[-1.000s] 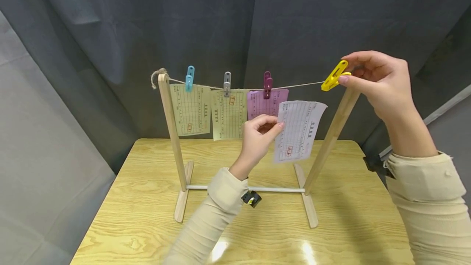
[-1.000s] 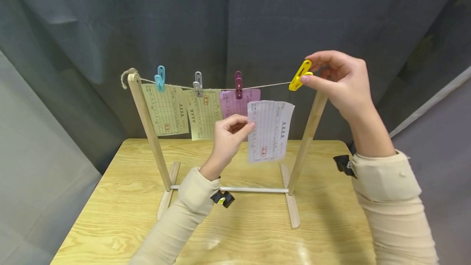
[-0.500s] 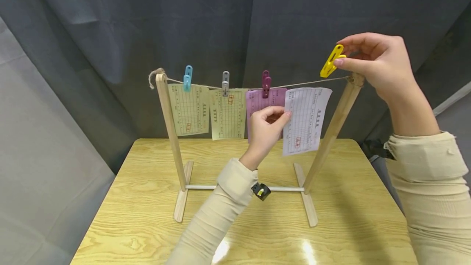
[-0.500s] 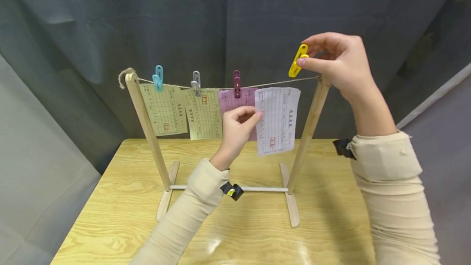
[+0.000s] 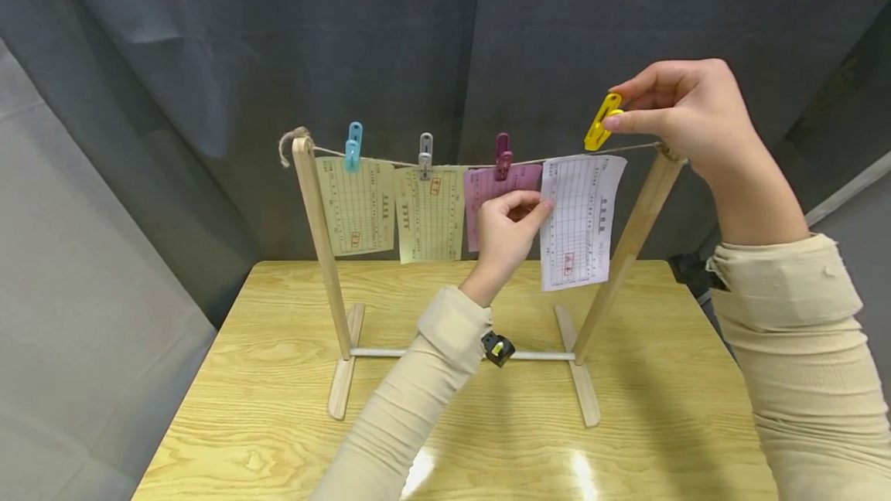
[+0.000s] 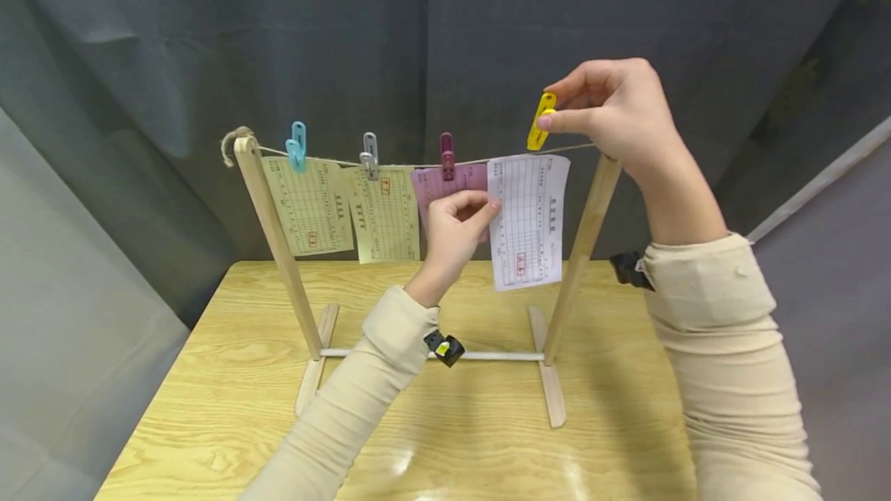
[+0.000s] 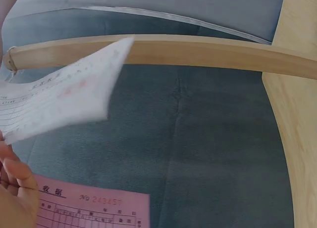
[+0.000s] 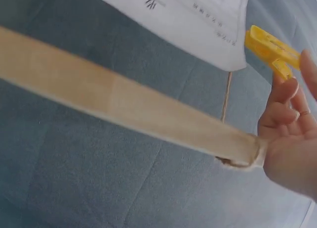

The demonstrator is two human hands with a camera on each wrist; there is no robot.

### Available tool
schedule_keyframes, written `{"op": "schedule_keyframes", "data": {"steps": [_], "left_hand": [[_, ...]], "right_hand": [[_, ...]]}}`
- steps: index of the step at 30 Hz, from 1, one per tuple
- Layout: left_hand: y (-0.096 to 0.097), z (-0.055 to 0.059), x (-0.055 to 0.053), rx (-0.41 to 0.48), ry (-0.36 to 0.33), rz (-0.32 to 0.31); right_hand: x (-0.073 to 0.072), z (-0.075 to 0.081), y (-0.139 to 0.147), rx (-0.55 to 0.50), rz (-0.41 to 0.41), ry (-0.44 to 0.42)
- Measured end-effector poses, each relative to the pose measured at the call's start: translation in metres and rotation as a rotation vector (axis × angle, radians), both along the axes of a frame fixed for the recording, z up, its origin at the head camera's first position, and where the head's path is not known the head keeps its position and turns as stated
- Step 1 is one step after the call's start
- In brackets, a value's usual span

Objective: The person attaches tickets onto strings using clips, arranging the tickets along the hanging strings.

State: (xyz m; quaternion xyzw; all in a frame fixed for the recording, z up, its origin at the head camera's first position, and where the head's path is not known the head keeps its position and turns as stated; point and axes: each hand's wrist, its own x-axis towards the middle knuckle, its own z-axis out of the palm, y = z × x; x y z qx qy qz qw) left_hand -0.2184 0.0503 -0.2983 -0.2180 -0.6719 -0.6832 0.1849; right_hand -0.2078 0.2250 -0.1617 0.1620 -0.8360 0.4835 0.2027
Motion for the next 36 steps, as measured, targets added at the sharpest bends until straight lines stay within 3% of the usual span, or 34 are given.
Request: {"op": "schedule_keyframes", "data": {"steps": [4, 9, 23, 36], "left_hand": [[-0.003, 0.012, 0.013, -0.022, -0.02, 0.011], [-0.003, 0.009, 0.011, -0.003, -0.022, 0.007], [-0.003, 0.009, 0.01, 0.025, -0.019, 0.004], [-0.003, 0.011, 0.011, 0.036, -0.017, 0.017]], "right_hand": [[0.001, 0.001, -0.001, -0.055, -0.037, -0.05], [0.001, 0.001, -0.004, -0.094, -0.022, -0.065], [0.001, -0.009, -0.017, 0.144, -0.133, -0.079], [0.002, -0.014, -0.02, 0.17, -0.163, -0.081]]}}
